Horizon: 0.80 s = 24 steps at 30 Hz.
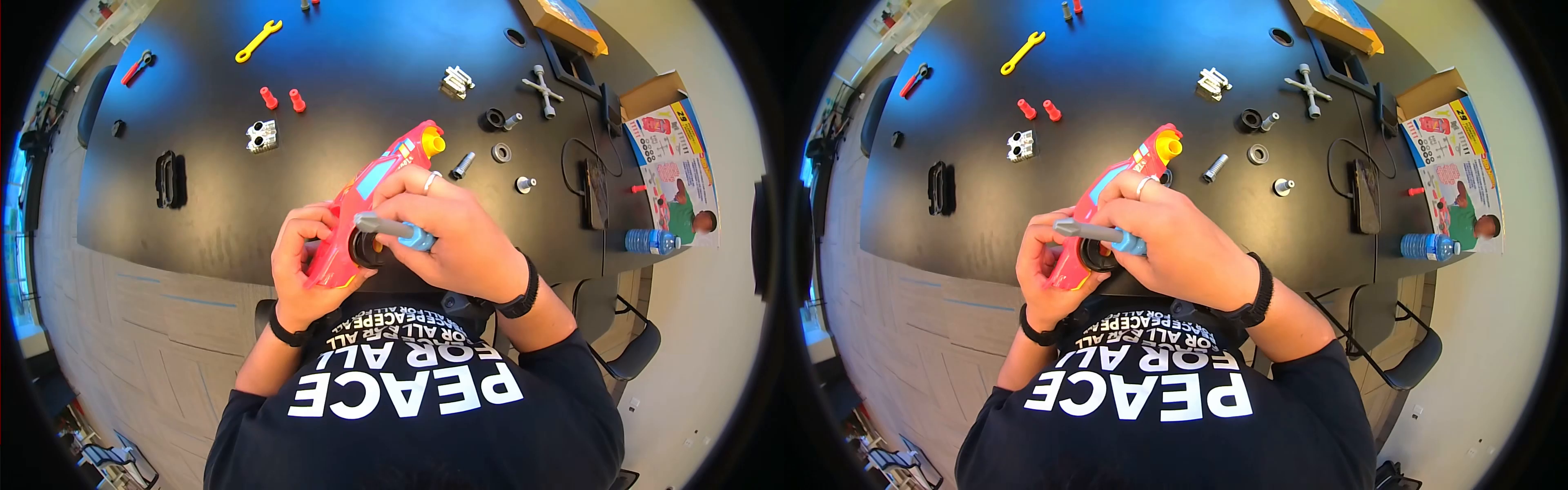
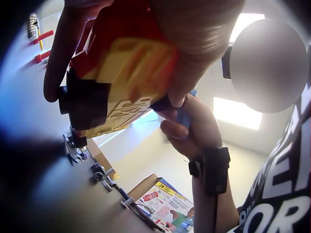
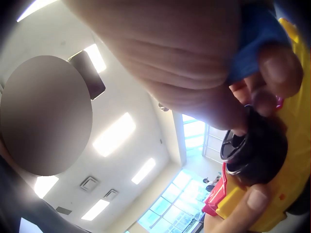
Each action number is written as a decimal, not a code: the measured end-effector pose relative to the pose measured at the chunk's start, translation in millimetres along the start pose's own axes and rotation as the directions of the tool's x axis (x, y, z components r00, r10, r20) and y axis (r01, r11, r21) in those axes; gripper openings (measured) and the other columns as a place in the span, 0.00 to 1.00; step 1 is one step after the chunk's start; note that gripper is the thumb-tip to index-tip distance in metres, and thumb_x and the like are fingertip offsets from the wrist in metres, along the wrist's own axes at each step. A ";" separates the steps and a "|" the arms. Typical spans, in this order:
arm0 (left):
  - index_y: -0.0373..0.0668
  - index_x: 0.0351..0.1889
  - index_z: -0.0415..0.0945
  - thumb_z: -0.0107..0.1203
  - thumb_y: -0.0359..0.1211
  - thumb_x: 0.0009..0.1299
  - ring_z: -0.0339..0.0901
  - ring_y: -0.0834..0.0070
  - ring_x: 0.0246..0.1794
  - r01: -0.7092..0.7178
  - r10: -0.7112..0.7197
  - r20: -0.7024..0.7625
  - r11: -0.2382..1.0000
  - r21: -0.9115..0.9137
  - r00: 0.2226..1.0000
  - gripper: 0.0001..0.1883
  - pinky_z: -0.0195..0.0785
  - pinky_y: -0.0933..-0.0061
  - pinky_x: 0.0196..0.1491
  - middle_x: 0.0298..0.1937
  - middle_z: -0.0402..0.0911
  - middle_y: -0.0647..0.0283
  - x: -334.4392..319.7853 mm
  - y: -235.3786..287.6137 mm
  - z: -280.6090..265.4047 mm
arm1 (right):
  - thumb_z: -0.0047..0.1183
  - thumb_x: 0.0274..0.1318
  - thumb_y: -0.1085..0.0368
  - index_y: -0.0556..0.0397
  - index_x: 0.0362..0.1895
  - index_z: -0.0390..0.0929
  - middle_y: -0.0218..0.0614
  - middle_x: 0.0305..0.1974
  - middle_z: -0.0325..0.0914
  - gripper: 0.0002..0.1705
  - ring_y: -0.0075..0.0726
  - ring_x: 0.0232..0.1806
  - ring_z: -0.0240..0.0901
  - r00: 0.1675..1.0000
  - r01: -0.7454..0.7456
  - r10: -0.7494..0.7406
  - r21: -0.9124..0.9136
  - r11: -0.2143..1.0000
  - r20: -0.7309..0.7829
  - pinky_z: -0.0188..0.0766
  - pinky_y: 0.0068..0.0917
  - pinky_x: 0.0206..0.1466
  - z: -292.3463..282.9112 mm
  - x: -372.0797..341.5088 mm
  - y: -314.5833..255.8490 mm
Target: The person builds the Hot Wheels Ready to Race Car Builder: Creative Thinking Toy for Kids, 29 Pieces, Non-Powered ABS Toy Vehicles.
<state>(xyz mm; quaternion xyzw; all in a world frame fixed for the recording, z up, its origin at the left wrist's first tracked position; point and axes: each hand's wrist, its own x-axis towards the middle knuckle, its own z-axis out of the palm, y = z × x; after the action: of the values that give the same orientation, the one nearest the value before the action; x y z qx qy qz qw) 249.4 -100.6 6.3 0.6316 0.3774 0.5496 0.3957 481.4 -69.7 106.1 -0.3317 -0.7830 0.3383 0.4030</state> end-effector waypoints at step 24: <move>0.40 0.51 0.73 0.88 0.29 0.57 0.81 0.57 0.68 -0.070 0.068 -0.028 0.995 -0.071 0.997 0.32 0.82 0.61 0.62 0.58 0.79 0.55 -3.0 -4.6 -5.4 | 0.75 0.62 0.70 0.54 0.60 0.89 0.41 0.51 0.84 0.22 0.40 0.51 0.82 0.949 -0.183 0.198 0.081 0.980 -0.244 0.79 0.37 0.55 -12.9 -29.1 28.7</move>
<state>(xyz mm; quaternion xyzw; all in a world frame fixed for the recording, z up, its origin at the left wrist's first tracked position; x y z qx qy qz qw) 243.6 -101.1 1.4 0.6224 0.3404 0.5843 0.3943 512.7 -73.5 77.1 -0.4341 -0.6800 0.3535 0.4734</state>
